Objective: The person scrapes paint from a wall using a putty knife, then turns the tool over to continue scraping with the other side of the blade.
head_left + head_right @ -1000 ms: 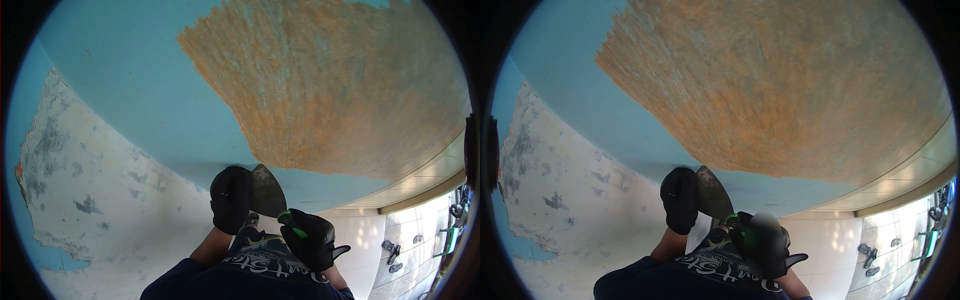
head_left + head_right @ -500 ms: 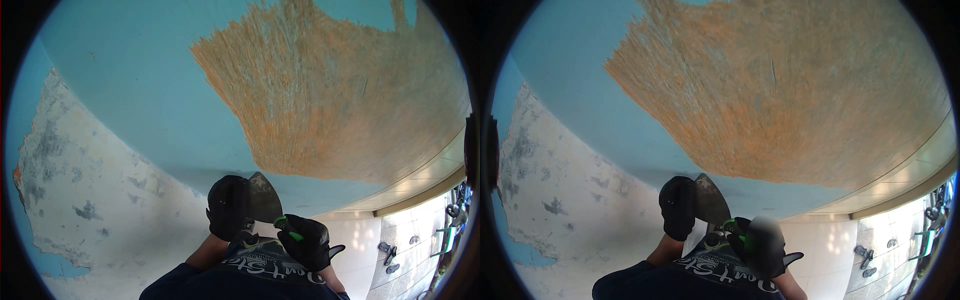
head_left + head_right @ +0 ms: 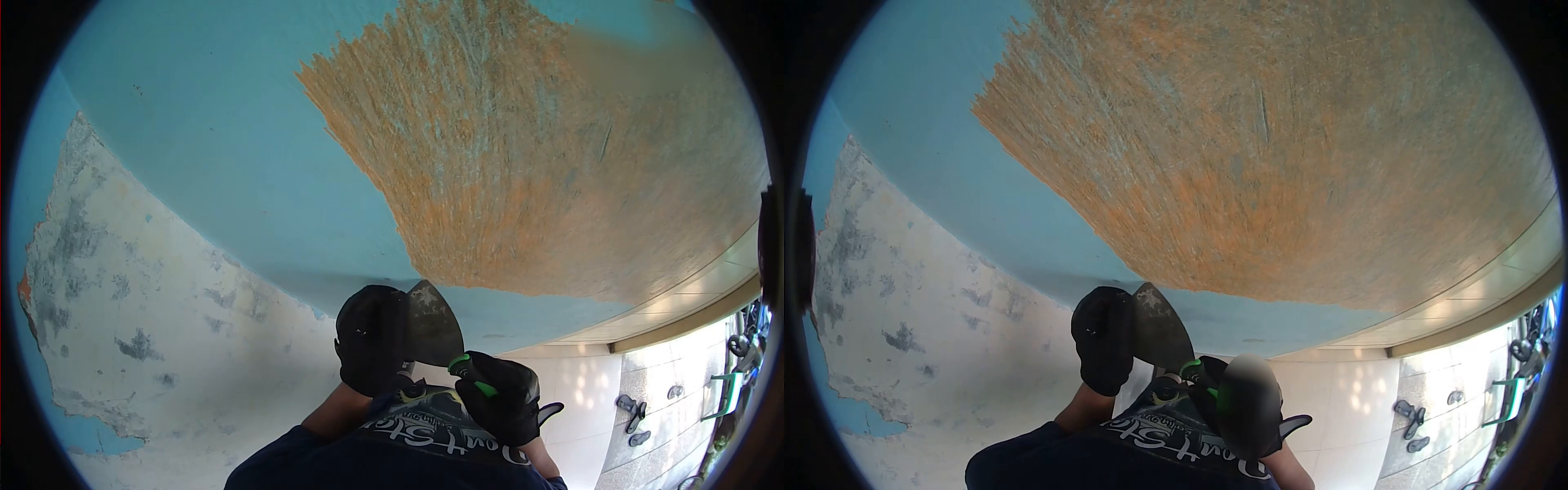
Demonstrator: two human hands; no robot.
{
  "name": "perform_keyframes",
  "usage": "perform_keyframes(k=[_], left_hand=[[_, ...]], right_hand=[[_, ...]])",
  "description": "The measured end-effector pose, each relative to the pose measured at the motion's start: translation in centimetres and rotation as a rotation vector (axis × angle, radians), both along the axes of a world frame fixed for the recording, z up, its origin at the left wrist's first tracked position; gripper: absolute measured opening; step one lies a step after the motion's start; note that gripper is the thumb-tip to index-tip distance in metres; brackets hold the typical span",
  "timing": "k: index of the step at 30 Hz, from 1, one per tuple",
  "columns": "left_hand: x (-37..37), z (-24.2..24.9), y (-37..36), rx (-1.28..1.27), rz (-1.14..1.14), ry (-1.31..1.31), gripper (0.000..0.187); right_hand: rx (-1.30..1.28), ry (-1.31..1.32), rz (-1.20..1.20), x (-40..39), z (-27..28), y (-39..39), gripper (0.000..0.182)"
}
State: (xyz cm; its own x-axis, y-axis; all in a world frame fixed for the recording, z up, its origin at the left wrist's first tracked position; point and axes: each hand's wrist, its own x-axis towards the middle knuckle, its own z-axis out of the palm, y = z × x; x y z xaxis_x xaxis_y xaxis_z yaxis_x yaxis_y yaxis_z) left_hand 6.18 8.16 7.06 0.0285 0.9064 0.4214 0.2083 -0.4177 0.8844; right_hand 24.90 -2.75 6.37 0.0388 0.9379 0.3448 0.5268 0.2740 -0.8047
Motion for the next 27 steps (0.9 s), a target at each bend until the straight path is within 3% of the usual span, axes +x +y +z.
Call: perform_keyframes(k=[9,18,20,27], left_hand=[[0.2,0.3,-0.2,-0.034,0.012,-0.046,0.005],[0.1,0.1,-0.1,0.161,0.056,0.121,0.006],[0.1,0.9,-0.4,-0.01,0.035,0.144,0.007],[0.4,-0.4,-0.2,-0.015,0.068,0.072,0.003]], right_hand=[[-0.049,0.021,0.002,0.0,0.4,0.2,0.032],[0.036,-0.01,0.041,0.7,-0.7,0.4,0.037],[0.031,-0.016,0.048,0.8,-0.9,0.4,0.037],[0.02,-0.032,0.033,0.9,0.0,0.6,0.035]])
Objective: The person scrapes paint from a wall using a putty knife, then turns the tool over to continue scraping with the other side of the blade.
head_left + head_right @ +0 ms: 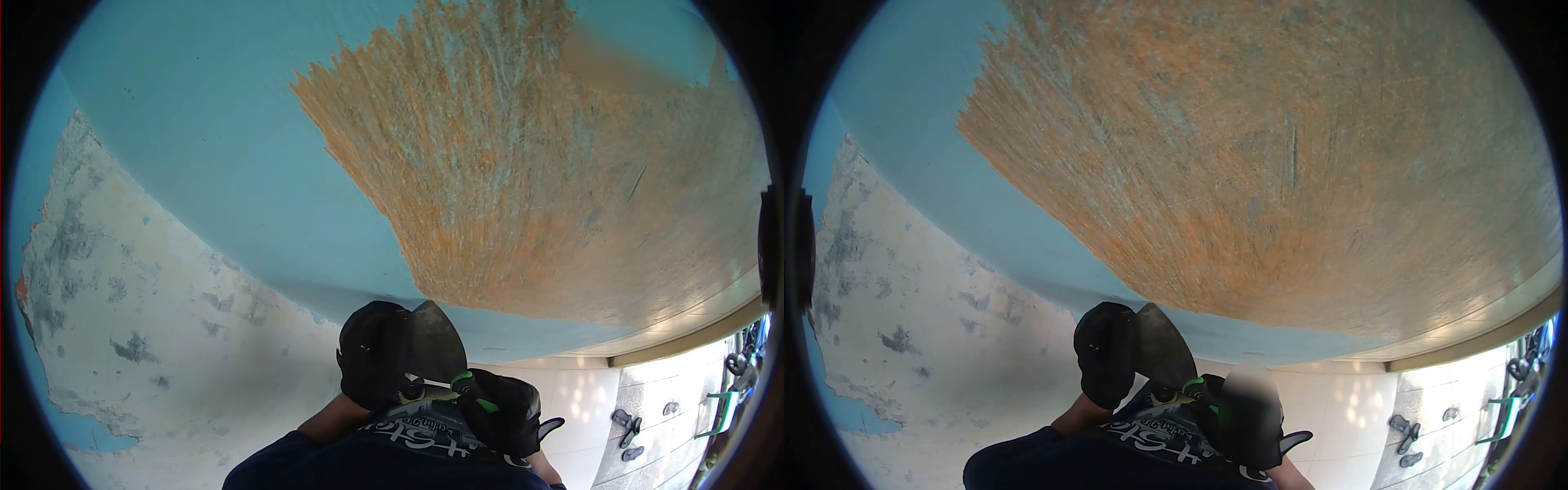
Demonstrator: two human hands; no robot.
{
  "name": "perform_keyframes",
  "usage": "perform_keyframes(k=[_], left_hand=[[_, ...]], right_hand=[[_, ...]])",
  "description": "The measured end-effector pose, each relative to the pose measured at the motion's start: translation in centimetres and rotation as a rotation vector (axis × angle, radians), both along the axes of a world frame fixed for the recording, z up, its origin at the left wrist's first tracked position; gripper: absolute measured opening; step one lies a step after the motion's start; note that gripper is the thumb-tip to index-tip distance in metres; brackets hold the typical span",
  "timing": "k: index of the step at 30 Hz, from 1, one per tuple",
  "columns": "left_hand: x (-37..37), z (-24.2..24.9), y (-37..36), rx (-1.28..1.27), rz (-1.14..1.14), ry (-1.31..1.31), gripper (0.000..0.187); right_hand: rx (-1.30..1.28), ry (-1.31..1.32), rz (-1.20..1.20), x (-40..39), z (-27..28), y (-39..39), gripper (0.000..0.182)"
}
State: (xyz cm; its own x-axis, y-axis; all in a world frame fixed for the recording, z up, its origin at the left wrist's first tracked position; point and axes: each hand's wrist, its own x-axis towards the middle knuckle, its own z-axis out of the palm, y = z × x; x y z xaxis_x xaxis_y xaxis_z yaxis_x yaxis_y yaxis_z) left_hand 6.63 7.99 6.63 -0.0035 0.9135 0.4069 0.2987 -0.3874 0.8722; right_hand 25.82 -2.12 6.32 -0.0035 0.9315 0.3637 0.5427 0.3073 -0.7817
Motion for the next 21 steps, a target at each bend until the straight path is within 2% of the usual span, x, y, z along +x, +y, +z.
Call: perform_keyframes(k=[3,5,6,8,9,11,14,15,19,21], left_hand=[[0.2,-0.4,0.6,0.14,0.087,0.016,0.004],[-1.0,0.9,2.0,0.038,0.19,-0.357,0.008],[-2.1,2.9,2.2,0.095,0.184,-0.274,0.004],[-2.0,5.4,1.7,0.057,0.123,-0.314,0.003],[-1.9,4.9,1.8,0.074,0.118,-0.32,0.003],[-1.5,2.3,1.3,0.124,0.088,-0.083,0.003],[-0.1,0.9,0.1,0.1,0.033,-0.015,0.006],[0.3,0.1,-0.1,0.018,-0.021,-0.181,0.005],[0.2,0.6,-0.4,-0.025,-0.03,-0.139,0.006],[0.1,0.6,-0.3,-0.082,-0.069,-0.2,0.007]], right_hand=[[-0.068,0.091,0.059,-0.5,0.5,0.8,0.033],[-0.007,0.041,0.065,-1.6,2.9,2.6,0.033],[0.042,-0.008,0.079,-2.3,4.1,3.1,0.032],[0.119,0.065,0.082,-2.7,3.8,3.3,0.036],[0.128,0.056,0.068,-2.2,3.0,3.0,0.037],[0.129,0.037,0.055,-1.3,1.3,1.8,0.038],[0.088,0.075,0.019,-0.4,-0.3,0.1,0.039],[0.051,0.052,0.0,-0.3,-0.4,-0.4,0.037],[-0.057,0.061,-0.017,-0.3,-0.1,-0.8,0.035],[-0.068,0.061,-0.025,-0.4,-0.1,-1.0,0.035]])
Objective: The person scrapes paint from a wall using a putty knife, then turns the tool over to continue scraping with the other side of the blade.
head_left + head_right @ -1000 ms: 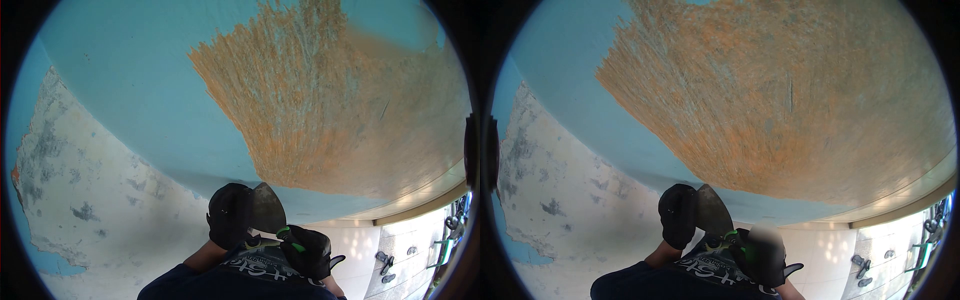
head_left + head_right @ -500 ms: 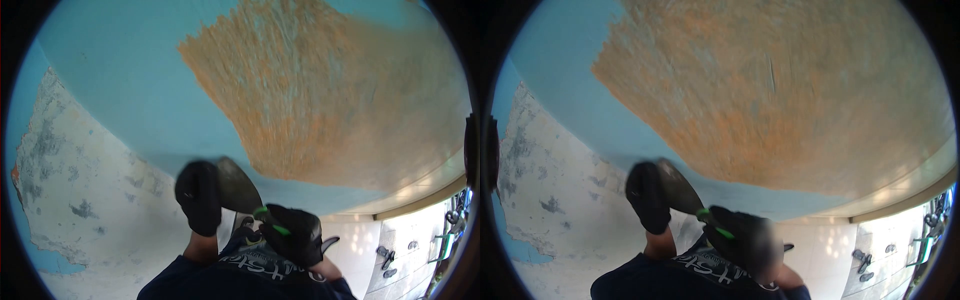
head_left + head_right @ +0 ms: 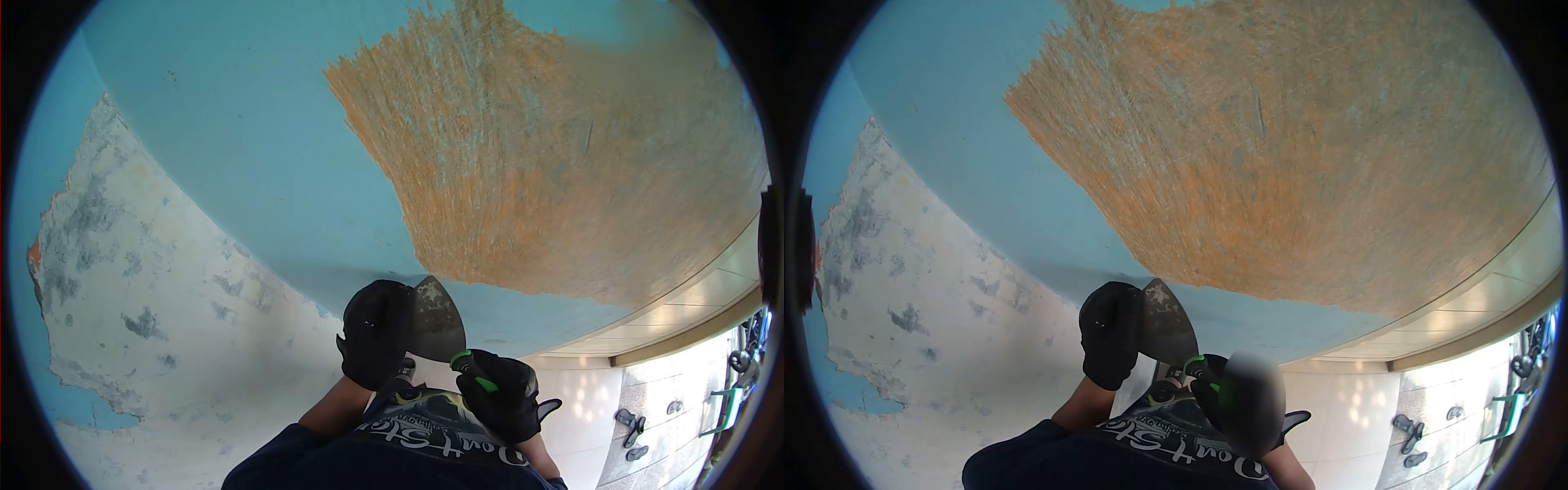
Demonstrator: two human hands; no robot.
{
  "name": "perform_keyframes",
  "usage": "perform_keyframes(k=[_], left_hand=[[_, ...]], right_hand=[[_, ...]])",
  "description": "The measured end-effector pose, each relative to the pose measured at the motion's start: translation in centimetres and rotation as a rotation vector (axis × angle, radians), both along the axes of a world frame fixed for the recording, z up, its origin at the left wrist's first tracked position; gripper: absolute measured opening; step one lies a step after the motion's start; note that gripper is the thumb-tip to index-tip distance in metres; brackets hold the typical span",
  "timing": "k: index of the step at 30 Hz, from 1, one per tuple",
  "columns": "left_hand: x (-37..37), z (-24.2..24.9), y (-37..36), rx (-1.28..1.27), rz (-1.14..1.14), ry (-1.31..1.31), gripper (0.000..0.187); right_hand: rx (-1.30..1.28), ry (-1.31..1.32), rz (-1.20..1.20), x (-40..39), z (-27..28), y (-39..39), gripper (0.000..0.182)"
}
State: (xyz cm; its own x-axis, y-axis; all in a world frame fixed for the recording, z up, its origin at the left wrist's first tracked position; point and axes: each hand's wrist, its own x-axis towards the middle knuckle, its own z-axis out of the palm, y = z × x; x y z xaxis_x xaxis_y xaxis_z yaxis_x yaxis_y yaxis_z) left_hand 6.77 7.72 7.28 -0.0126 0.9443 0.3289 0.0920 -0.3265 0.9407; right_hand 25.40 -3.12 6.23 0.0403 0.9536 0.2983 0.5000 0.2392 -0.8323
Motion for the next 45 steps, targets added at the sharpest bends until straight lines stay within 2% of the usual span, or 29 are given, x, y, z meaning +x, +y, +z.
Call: perform_keyframes(k=[4,9,10,11,13,14,17,19,21,22,23,25,26,27,29,31,32,33,35,37,39,40,41,43,44,45], left_hand=[[-0.1,0.0,0.1,0.019,0.008,0.033,0.008],[-1.4,2.1,1.8,0.122,0.112,-0.112,0.004],[-1.7,3.3,1.7,0.161,0.158,-0.004,0.005],[-1.9,3.1,1.4,0.159,0.156,-0.004,0.005],[-1.9,1.9,1.2,0.075,0.016,-0.104,0.003],[-1.4,0.3,1.0,0.08,0.048,-0.041,0.002],[-1.0,0.4,1.0,0.13,0.051,0.026,0.002],[-1.3,1.2,0.9,0.094,0.032,-0.031,0.002],[-1.5,1.6,1.0,-0.051,-0.01,-0.019,0.002],[-0.8,0.5,1.1,0.141,-0.026,-0.027,0.002],[-1.2,0.3,1.1,0.149,-0.03,-0.023,0.002],[-1.2,0.6,1.3,0.166,-0.041,0.202,0.005],[-0.4,0.2,1.6,0.157,0.046,-0.06,0.008],[-1.2,0.9,2.2,0.112,-0.008,-0.1,0.008],[-1.5,1.9,1.8,0.041,0.039,0.023,0.007],[-0.8,-1.1,1.5,0.192,0.065,0.09,0.006],[-0.7,-1.3,1.3,0.256,0.068,0.14,0.009],[-0.7,-0.8,1.6,0.26,0.071,0.131,0.009],[-1.5,1.7,2.0,0.107,0.019,-0.073,0.009],[-1.8,2.4,1.3,0.084,0.042,0.004,0.009],[-1.0,0.3,1.3,0.137,0.019,0.01,0.009],[-1.0,-0.5,1.7,0.322,0.08,0.212,0.011],[-1.1,-0.9,2.0,0.322,0.087,0.203,0.011],[-1.1,1.5,2.1,0.165,0.063,-0.05,0.007],[-1.4,2.9,2.3,0.234,0.101,0.026,0.007],[-1.7,2.5,1.8,0.22,0.104,0.034,0.007]], right_hand=[[0.065,0.08,-0.039,-0.7,0.1,0.1,0.031],[0.171,0.027,-0.018,-1.9,2.0,2.9,0.033],[0.201,0.008,-0.001,-2.3,2.4,2.9,0.033],[0.199,0.008,-0.003,-2.4,2.5,2.4,0.033],[0.162,0.009,0.006,-2.0,2.4,1.6,0.033],[0.128,0.059,-0.01,-1.6,0.7,1.0,0.034],[0.118,0.011,-0.037,-1.7,0.8,1.0,0.033],[0.114,0.012,-0.039,-2.0,1.1,1.3,0.032],[0.137,0.018,-0.048,-2.0,0.9,1.1,0.031],[0.118,0.055,-0.051,-1.6,0.0,0.4,0.031],[0.095,0.088,-0.05,-1.4,-0.5,-0.1,0.03],[0.134,0.031,-0.089,-2.1,0.6,0.2,0.03],[0.103,0.02,-0.068,-2.4,1.6,0.7,0.029],[0.067,0.011,-0.046,-2.6,2.1,0.9,0.029],[0.137,-0.013,-0.095,-2.6,0.8,0.7,0.03],[0.117,0.083,-0.02,-1.9,-0.5,0.0,0.031],[0.197,0.058,-0.073,-2.1,-1.3,0.0,0.03],[0.201,0.05,-0.071,-2.2,-1.2,0.2,0.03],[0.168,0.047,-0.084,-3.3,1.4,1.2,0.031],[0.169,0.042,-0.069,-3.1,0.6,1.0,0.031],[0.096,0.034,-0.032,-2.2,0.3,0.2,0.03],[0.115,0.01,-0.076,-2.3,-0.3,-0.1,0.028],[0.117,0.001,-0.07,-2.3,-0.2,0.2,0.028],[0.104,0.061,-0.087,-3.2,0.9,1.0,0.029],[0.158,-0.01,-0.103,-3.6,2.2,1.4,0.029],[0.196,0.077,-0.08,-3.6,1.8,1.7,0.029]])
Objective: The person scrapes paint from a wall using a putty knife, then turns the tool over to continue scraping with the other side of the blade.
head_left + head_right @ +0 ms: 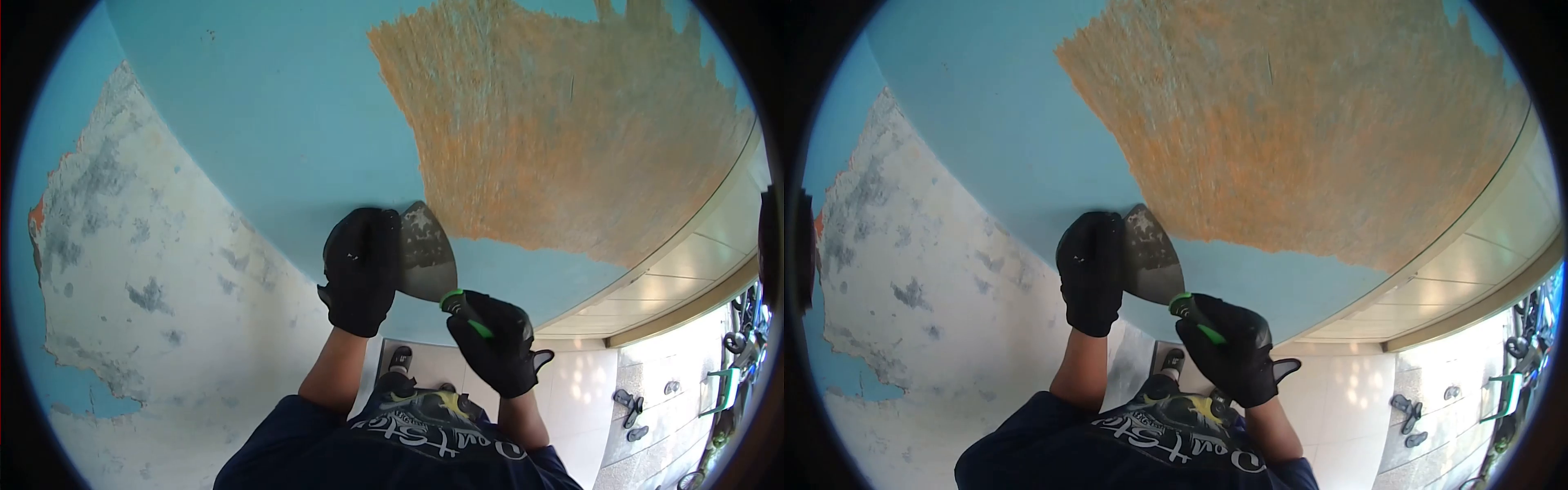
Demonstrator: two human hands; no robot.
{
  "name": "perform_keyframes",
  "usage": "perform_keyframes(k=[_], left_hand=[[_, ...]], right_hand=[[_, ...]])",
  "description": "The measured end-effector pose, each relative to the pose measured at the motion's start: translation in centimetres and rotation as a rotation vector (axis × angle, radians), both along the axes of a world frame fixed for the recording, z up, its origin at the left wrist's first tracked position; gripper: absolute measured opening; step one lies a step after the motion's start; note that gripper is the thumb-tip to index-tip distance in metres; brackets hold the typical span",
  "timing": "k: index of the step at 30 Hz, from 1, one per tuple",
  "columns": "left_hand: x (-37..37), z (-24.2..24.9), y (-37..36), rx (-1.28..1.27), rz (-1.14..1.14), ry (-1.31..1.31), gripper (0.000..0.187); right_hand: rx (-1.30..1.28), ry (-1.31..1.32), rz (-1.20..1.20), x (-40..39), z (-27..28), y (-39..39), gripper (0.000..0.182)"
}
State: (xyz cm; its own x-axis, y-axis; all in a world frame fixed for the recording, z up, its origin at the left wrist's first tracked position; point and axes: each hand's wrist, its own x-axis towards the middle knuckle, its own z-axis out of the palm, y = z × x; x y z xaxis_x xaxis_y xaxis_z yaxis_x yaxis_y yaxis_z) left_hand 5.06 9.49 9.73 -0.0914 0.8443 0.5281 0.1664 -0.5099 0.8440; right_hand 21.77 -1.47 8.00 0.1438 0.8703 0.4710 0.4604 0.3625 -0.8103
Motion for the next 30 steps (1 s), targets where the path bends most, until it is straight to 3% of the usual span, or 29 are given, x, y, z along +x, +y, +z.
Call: perform_keyframes(k=[2,3,5,7,9,12,14,17,19,20,22,23,24,25,26,29,30], left_hand=[[-0.1,-0.8,0.3,-0.032,-0.072,0.025,0.009],[-0.2,-3.8,0.6,-0.027,-0.025,0.043,0.009],[-0.1,-3.9,-1.2,-0.174,-0.115,0.091,0.013],[-0.2,-4.9,-2.7,-0.253,-0.142,0.11,0.01],[-0.2,-6.8,-4.0,-0.214,-0.321,-0.012,0.006],[-1.1,-7.7,-5.7,-0.382,-0.51,0.066,0.015],[-1.6,-8.4,-6.1,-0.464,-0.629,0.052,0.018],[-1.1,-9.4,-7.4,-0.654,-0.78,0.003,0.024],[-0.2,-9.9,-8.1,-0.066,-0.568,0.201,0.037],[-0.1,-9.9,-8.3,-0.065,-0.562,0.192,0.037],[0.1,-8.7,-8.5,-0.279,-0.521,-0.068,0.046],[0.2,-8.3,-8.3,-0.279,-0.515,-0.08,0.046],[0.2,-8.0,-8.0,-0.391,-0.414,-0.275,0.048],[0.2,-7.5,-7.8,-0.501,-0.308,-0.468,0.049],[0.3,-6.5,-7.9,-0.502,-0.301,-0.481,0.049],[2.5,-4.8,-8.3,-0.402,-0.357,-0.806,0.043],[3.3,-5.2,-8.4,-0.339,-0.3,-0.59,0.035]], right_hand=[[-0.017,-0.042,0.027,0.9,-1.0,-1.2,0.038],[-0.062,-0.078,0.054,1.4,-1.3,-2.2,0.044],[-0.169,-0.052,0.11,2.3,-2.7,-4.9,0.059],[-0.211,-0.034,0.016,2.6,-4.2,-7.3,0.058],[-0.223,-0.03,-0.034,3.0,-6.4,-9.4,0.057],[-0.193,0.517,-0.224,3.6,-9.7,-10.5,0.046],[-0.075,0.944,-0.149,3.1,-8.2,-9.8,0.045],[0.114,0.872,0.021,3.2,-6.9,-8.4,0.043],[0.066,0.702,0.037,3.9,-6.7,-8.5,0.036],[0.02,0.539,0.054,4.2,-6.5,-8.5,0.031],[-0.02,0.465,0.117,4.0,-5.8,-8.6,0.033],[-0.07,0.288,0.09,3.8,-5.8,-8.7,0.036],[-0.118,0.109,0.063,3.6,-5.7,-8.8,0.039],[-0.198,0.062,0.158,3.5,-5.5,-8.7,0.04],[-0.276,0.015,0.252,3.3,-5.3,-8.5,0.042],[-0.422,0.483,0.219,0.4,-7.6,-8.5,0.031],[-0.429,0.47,0.223,-0.1,-7.4,-8.3,0.031]])
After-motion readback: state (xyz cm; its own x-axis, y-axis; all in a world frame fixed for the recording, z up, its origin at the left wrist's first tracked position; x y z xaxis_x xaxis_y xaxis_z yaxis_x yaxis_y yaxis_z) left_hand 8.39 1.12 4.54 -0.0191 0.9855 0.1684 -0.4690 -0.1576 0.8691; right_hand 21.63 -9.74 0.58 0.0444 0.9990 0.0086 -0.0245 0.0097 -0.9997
